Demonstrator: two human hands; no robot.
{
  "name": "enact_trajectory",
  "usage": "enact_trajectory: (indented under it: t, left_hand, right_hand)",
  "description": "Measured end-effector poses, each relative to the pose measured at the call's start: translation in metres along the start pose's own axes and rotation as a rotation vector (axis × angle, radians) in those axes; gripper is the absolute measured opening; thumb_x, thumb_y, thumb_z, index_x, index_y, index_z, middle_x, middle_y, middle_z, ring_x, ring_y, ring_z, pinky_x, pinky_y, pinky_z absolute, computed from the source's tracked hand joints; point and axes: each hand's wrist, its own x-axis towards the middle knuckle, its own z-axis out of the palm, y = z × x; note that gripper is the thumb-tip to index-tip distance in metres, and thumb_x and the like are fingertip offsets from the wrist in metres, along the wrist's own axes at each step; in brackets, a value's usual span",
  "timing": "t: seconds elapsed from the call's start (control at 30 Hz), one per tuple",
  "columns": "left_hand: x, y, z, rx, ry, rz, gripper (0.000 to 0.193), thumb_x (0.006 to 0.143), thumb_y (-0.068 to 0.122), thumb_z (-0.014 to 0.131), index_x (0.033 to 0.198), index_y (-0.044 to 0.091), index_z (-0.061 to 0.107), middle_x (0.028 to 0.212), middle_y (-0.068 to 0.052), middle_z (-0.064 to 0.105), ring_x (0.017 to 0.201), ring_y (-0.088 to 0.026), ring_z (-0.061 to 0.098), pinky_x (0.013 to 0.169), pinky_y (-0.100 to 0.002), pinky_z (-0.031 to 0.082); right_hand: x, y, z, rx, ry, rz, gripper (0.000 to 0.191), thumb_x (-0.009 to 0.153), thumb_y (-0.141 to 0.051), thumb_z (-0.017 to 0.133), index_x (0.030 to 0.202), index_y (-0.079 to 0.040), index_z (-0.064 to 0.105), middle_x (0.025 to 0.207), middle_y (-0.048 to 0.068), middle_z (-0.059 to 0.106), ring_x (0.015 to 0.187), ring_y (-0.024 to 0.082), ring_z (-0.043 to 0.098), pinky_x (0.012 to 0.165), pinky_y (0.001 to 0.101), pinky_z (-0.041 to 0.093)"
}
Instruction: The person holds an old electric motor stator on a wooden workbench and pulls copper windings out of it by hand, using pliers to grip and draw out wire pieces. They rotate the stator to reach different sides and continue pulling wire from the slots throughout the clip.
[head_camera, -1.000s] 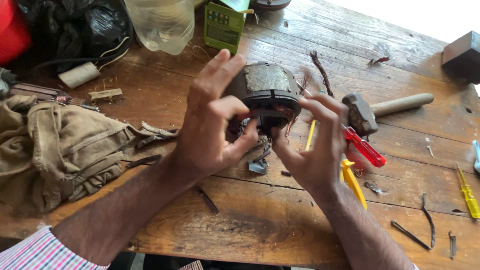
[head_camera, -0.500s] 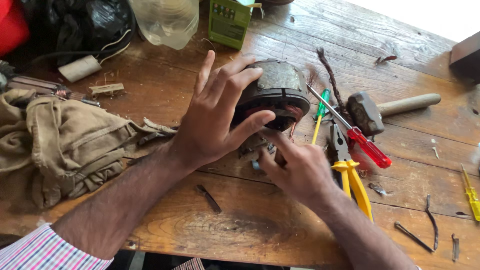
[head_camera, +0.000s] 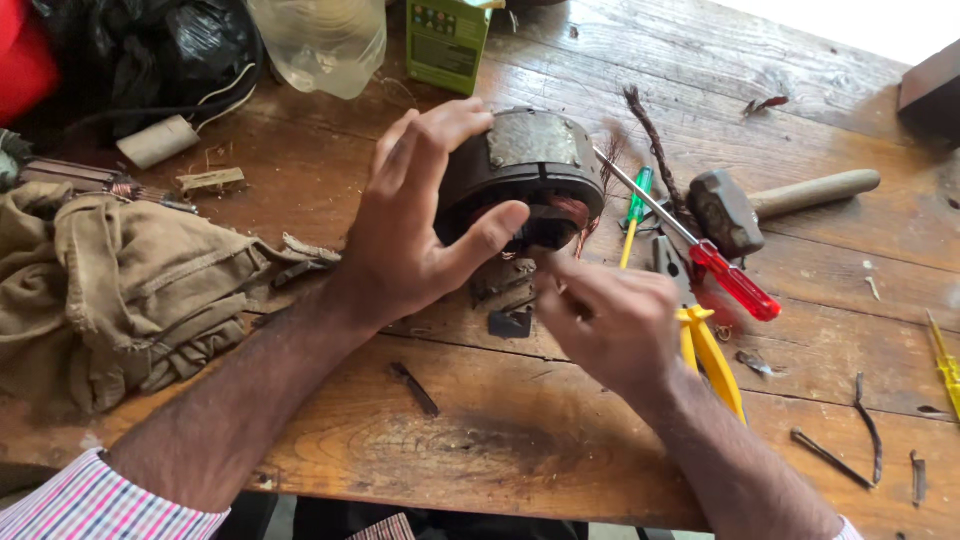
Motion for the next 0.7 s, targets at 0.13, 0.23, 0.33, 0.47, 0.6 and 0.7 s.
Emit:
enact_trajectory:
  t: [0.13,0.23,0.33,0.47,0.6,0.7]
  left_hand:
    - [0.004,-0.001,-0.005,-0.006,-0.011,-0.061,0.062,0.105,0.048,0.066,0.145,0.005,0.046,0.137,-0.017,0.064,0.128,-0.033,0.065,0.128,-0.063,0.033]
    - [0.005,0.0,-0.009,-0.091,0.004,-0.111,0.061,0.105,0.043,0.068,0.146,0.005,0.044,0.131,-0.017,0.066,0.123,-0.03,0.068,0.12,-0.058,0.045]
    - [0.009,0.003,-0.012,-0.261,0.01,-0.188,0.065,0.104,0.042,0.071,0.146,0.003,0.041,0.127,-0.019,0.068,0.12,-0.027,0.071,0.105,-0.047,0.061]
    - [0.016,0.009,-0.017,-0.138,0.029,-0.124,0.069,0.095,0.05,0.079,0.135,0.006,0.044,0.112,-0.019,0.07,0.107,-0.026,0.074,0.085,-0.037,0.065]
    - [0.016,0.021,-0.016,0.013,0.033,-0.175,0.079,0.084,0.062,0.081,0.131,0.005,0.053,0.096,-0.013,0.071,0.087,-0.024,0.076,0.074,-0.041,0.065]
    - [0.015,0.02,-0.014,0.161,0.063,-0.076,0.069,0.088,0.067,0.077,0.119,0.008,0.062,0.097,-0.012,0.07,0.088,-0.028,0.074,0.078,-0.044,0.062]
  right_hand:
    - [-0.002,0.002,-0.009,0.025,0.171,0.082,0.012,0.094,-0.004,0.076,0.106,-0.003,0.077,0.067,0.003,0.068,0.057,0.008,0.066,0.056,0.0259,0.051]
    - [0.002,0.006,-0.008,-0.005,0.134,0.131,0.01,0.091,-0.005,0.078,0.1,-0.002,0.077,0.062,0.004,0.067,0.051,0.009,0.064,0.052,0.0271,0.049]
    - [0.006,0.009,-0.005,0.044,0.125,0.194,0.016,0.093,-0.005,0.076,0.108,0.0,0.075,0.08,0.007,0.075,0.06,0.009,0.07,0.054,0.0247,0.054]
    - [0.011,0.009,-0.004,0.026,0.072,0.206,0.03,0.092,-0.003,0.074,0.121,0.001,0.07,0.111,0.014,0.072,0.088,0.015,0.074,0.06,0.0251,0.056]
    - [0.018,0.009,-0.004,0.029,0.041,0.225,0.036,0.092,-0.002,0.071,0.127,-0.001,0.068,0.126,0.015,0.067,0.097,0.017,0.074,0.066,0.0256,0.058]
    - [0.02,0.01,-0.001,0.026,0.028,0.243,0.033,0.092,-0.004,0.071,0.125,-0.003,0.069,0.123,0.013,0.068,0.097,0.016,0.075,0.066,0.0259,0.058]
